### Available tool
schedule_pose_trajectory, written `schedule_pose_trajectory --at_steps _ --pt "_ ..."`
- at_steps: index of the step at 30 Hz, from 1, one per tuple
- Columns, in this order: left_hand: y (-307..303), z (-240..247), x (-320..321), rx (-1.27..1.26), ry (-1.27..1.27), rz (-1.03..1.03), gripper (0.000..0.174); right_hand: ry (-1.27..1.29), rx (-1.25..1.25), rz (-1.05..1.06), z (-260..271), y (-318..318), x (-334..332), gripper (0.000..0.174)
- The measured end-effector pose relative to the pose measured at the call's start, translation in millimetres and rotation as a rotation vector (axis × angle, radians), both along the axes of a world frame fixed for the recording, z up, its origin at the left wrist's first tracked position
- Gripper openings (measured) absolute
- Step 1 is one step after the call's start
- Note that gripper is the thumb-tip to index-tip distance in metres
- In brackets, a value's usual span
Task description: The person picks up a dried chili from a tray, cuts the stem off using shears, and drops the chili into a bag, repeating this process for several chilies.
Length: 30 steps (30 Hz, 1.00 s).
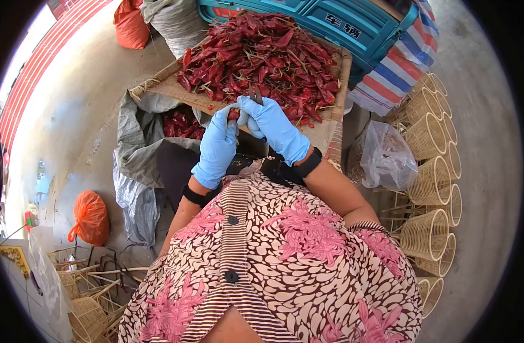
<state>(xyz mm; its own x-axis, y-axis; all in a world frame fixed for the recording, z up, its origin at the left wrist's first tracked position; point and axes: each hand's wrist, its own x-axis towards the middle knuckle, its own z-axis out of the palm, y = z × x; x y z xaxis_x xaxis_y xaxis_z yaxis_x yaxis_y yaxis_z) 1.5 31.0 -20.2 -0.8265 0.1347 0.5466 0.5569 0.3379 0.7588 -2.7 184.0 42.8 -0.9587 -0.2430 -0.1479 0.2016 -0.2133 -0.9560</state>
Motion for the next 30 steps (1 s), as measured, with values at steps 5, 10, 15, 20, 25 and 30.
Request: schedule_pose_trajectory --at_steps 5,10,15,20,25,30 --pt "-3 18 2 0.007 0.102 0.016 0.026 0.002 0.022 -0.078 5 -7 2 0.037" --pt "-8 25 9 0.183 -0.153 -0.091 0.016 0.024 0.120 -0.017 19 -5 10 0.034" --pt "-17 18 1 0.129 0.012 -0.268 0.022 0.113 0.408 0.070 23 -1 9 0.032" --pt "-16 36 17 0.584 -0.661 -0.604 0.029 -0.112 0.026 0.117 39 6 21 0.026" --pt "-16 48 18 0.796 -0.591 -0.760 0.035 -0.144 -0.346 0.182 31 -7 23 0.030" --pt "-20 41 15 0.878 -0.613 -0.798 0.037 -0.147 -0.425 0.207 25 -10 21 0.033"
